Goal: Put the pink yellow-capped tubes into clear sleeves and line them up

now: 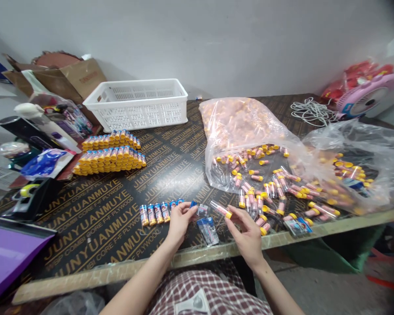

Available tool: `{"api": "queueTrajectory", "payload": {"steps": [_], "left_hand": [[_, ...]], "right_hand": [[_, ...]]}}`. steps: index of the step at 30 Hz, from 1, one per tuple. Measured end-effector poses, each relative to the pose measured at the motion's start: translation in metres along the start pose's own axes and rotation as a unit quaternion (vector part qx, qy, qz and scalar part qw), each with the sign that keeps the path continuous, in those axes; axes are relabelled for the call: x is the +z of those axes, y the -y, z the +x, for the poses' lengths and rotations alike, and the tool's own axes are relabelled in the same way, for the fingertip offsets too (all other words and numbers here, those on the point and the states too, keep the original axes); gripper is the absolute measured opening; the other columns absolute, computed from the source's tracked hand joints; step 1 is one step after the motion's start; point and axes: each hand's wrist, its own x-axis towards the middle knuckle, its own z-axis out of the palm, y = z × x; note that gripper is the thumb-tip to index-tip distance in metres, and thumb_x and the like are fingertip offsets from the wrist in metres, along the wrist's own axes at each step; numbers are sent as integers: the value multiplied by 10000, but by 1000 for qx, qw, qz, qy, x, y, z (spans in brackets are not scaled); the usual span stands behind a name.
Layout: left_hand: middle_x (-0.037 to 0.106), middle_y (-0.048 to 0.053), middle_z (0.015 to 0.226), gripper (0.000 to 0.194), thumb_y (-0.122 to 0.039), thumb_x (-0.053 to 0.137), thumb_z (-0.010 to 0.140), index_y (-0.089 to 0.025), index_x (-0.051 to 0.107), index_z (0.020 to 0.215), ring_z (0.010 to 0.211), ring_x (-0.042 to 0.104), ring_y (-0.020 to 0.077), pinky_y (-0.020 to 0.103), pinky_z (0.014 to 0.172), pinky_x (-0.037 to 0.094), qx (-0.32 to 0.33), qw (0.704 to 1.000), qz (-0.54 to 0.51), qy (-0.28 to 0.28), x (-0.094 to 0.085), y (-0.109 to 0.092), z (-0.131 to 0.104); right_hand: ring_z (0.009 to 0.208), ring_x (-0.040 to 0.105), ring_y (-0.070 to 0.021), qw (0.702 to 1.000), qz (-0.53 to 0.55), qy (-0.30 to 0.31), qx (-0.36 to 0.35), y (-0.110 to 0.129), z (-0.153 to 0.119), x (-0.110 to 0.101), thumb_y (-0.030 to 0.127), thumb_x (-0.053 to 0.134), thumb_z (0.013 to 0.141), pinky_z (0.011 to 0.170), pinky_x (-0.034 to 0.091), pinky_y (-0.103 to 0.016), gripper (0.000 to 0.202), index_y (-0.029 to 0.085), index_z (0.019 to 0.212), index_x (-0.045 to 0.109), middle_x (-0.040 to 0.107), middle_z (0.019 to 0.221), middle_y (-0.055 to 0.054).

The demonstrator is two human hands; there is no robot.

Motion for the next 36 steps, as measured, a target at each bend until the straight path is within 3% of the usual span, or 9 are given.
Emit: {"api": "queueTrajectory", "payload": {"steps": [6, 11, 21, 24, 31, 36], "left_hand": [[626, 13, 623, 353, -408, 801, 494, -120, 648, 631, 559, 552, 101, 218, 541, 464, -51, 991, -117, -37, -5, -13, 7], [622, 15, 599, 363, -438, 798, 485, -122, 650, 587, 559, 550, 104, 224, 558, 460, -39, 991, -109, -66, -4, -14, 4], [605, -5, 564, 352, -446, 764, 555, -120, 639, 594, 528, 535, 97, 216, 565, 432, 24, 992, -62, -111, -7, -6, 5], [610, -2, 578, 367, -472, 731, 597, -119, 633, 605, 539, 540, 98, 211, 560, 434, 28, 994, -60, -92, -5, -8, 2], [657, 8, 726, 357, -367, 769, 596, -152, 602, 826, 638, 618, 128, 282, 659, 519, -17, 989, -144, 35, 3, -17, -8], [656, 1, 692, 403, -275, 804, 566, -150, 577, 874, 601, 614, 110, 267, 647, 527, -49, 984, -160, 57, 0, -19, -10]], "right_hand": [[922, 618, -211, 998, -20, -13, -59, 11, -2, 5, 189, 573, 822, 770, 545, -360, 227, 228, 1037, 634, 645, 1009, -80], [937, 620, -213, 990, -60, -12, -126, 16, -1, 10, 121, 566, 815, 823, 530, -392, 288, 236, 1072, 623, 655, 992, -82], [976, 620, -209, 980, -73, 28, -180, 11, -7, 16, 62, 549, 803, 842, 539, -371, 416, 259, 1168, 587, 645, 1048, -85], [960, 629, -206, 982, -62, 49, -173, 11, -8, 17, 90, 541, 812, 835, 542, -364, 383, 258, 1151, 604, 653, 1031, -82], [983, 606, -191, 985, -7, 133, -111, 9, -6, 20, 122, 464, 856, 850, 522, -351, 347, 254, 1141, 611, 621, 1057, -80], [884, 606, -169, 985, 8, 143, -100, 6, -5, 21, 111, 494, 823, 769, 526, -305, 345, 261, 1107, 620, 606, 957, -54]]}}
